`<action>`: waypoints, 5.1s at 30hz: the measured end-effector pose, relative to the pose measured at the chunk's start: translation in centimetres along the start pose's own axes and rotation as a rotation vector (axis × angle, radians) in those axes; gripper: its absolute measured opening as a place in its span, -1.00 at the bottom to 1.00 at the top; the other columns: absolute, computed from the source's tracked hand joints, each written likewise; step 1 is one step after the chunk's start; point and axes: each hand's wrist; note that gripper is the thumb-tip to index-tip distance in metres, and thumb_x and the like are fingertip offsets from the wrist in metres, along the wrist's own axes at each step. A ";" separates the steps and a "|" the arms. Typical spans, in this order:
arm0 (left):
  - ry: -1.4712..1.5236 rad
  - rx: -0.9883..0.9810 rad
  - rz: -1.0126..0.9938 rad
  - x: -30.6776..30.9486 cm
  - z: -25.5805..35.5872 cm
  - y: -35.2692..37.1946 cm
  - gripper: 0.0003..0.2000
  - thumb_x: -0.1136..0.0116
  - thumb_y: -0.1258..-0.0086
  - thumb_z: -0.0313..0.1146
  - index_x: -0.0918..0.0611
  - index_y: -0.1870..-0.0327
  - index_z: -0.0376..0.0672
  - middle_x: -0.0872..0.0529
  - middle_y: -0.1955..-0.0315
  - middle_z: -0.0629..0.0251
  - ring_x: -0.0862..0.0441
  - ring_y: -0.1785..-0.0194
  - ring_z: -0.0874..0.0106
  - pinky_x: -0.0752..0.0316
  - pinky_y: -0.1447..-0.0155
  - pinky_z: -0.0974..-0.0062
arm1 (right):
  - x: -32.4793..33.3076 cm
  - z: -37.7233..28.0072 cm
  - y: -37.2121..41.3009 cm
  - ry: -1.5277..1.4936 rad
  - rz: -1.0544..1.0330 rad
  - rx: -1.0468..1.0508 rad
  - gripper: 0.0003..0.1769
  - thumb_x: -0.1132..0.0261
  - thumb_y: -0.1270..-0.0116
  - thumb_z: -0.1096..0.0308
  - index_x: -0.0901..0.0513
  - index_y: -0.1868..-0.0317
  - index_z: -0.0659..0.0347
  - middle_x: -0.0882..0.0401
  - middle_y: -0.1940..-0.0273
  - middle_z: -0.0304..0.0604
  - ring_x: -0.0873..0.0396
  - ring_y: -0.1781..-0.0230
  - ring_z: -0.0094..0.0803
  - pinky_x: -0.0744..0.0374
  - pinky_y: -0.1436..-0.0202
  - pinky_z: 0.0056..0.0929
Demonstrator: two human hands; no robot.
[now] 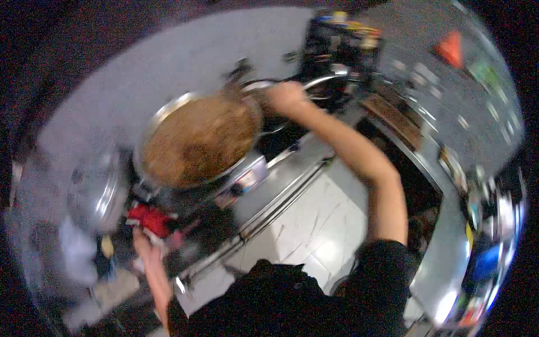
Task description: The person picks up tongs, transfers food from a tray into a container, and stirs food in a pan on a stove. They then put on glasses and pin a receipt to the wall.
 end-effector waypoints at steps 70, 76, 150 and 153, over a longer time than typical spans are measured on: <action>0.134 0.138 -0.311 -11.2 1.5 -1.7 -0.82 -0.12 -0.34 -0.42 -0.54 0.09 -0.25 -0.62 0.23 0.28 -0.61 0.21 0.34 -0.57 0.14 0.27 | 2.8 -13.1 8.4 0.059 0.019 0.068 -0.75 -0.13 -0.22 0.33 -0.62 0.20 0.30 -0.62 0.36 0.09 -0.65 0.33 -0.10 -0.61 0.38 -0.22; 0.102 0.186 -0.252 -11.5 2.4 -0.9 -0.80 -0.14 -0.33 -0.39 -0.55 0.09 -0.24 -0.63 0.23 0.27 -0.61 0.21 0.34 -0.56 0.13 0.27 | 2.8 -14.3 15.5 0.264 0.296 0.324 -0.55 -0.09 -0.17 0.37 -0.43 -0.09 0.34 -0.52 0.31 0.06 -0.57 0.31 -0.12 -0.55 0.39 -0.30; -0.030 0.077 -0.222 -11.9 0.5 -3.0 -0.71 0.17 -0.49 -0.29 -0.45 -0.04 -0.32 -0.57 0.12 0.22 -0.54 0.06 0.34 -0.44 -0.07 0.34 | 5.9 -7.4 12.1 0.678 -0.035 0.460 -0.59 -0.08 -0.23 0.31 -0.52 -0.11 -0.10 -0.49 0.13 -0.07 -0.49 0.07 -0.28 -0.49 0.17 -0.36; -0.114 0.059 -0.211 -11.9 0.7 -2.9 -0.69 0.19 -0.50 -0.29 -0.42 -0.07 -0.33 -0.56 0.10 0.20 -0.53 0.05 0.35 -0.43 -0.08 0.34 | 2.1 -8.0 10.4 0.619 0.174 0.455 -0.63 -0.12 -0.16 0.29 -0.57 -0.01 0.02 -0.46 0.26 -0.14 -0.46 0.21 -0.31 -0.42 0.28 -0.41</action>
Point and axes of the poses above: each hand's wrist, its own y-axis away from the middle knuckle, its own x-axis out of the back of the hand, z = x × y
